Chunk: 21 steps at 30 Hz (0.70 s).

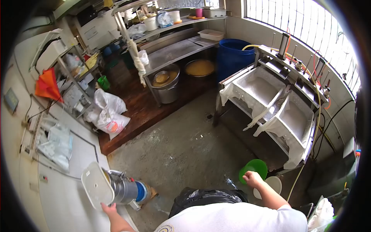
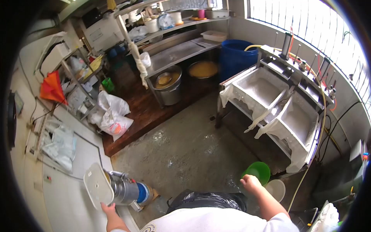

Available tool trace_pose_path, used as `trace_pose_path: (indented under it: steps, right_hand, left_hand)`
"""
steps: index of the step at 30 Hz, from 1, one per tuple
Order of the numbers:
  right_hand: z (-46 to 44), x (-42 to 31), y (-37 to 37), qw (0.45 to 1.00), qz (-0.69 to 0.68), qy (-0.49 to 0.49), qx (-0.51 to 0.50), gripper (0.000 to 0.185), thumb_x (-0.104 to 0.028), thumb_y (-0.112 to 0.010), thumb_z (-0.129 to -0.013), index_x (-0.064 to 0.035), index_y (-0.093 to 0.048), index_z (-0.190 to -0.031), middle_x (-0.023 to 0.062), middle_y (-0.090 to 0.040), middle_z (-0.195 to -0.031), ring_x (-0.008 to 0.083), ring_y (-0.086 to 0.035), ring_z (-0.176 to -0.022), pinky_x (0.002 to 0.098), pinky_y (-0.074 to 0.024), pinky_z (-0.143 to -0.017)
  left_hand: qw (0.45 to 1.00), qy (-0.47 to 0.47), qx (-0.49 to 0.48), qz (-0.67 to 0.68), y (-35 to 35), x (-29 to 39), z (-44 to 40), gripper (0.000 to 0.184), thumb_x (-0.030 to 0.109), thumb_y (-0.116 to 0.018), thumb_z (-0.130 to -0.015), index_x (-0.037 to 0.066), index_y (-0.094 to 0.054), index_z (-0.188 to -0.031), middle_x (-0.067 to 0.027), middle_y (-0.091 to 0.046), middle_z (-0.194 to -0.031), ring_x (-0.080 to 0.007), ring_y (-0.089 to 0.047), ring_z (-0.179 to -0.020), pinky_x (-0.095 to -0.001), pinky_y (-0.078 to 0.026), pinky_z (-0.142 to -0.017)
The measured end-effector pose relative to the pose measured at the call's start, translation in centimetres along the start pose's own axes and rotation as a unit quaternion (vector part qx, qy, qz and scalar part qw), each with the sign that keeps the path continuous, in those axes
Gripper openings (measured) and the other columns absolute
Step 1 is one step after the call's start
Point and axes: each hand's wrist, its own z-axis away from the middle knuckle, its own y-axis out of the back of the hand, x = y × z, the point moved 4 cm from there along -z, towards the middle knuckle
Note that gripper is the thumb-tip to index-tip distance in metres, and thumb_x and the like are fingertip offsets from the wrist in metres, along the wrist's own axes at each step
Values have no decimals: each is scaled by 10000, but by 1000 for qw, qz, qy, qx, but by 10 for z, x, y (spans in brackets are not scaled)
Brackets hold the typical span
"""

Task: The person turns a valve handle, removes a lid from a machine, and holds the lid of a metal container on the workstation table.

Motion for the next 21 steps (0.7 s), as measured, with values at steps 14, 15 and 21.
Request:
trace_pose_path:
  steps: [14, 15, 21]
  right_hand:
    - [-304, -180, -3, 982, 21, 50, -180, 376, -399, -703, -1025, -92, -776, -1230, 171, -797, -1154, 351, -759, -1110, 443, -598, -986]
    - [-325, -198, 0, 981, 17, 59, -187, 376, -399, -700, -1028, -85, -774, -1221, 176, -794, -1160, 361, -758, -1106, 448, -600, -981]
    - [-440, -301, 55, 980, -129, 96, -113, 506, -447, -695, -1059, -55, -683, -1378, 137, -791, -1151, 274, -761, -1044, 416, -602, -937]
  left_hand:
    - [919, -251, 30, -303, -87, -37, -46, 603, 287, -777, -973, 15, -590, -1477, -169, -655, -1274, -335, -621, -1156, -482, -559, -970]
    - [954, -184, 23, -237, -122, -58, -49, 508, 283, -763, -992, 25, -620, -1405, -149, -655, -1211, -302, -623, -1091, -445, -555, -908]
    - [952, 157, -246, -89, -475, -229, 14, 522, 269, -689, -1034, 19, -567, -1475, -171, -692, -1367, -384, -674, -1249, -604, -546, -1105]
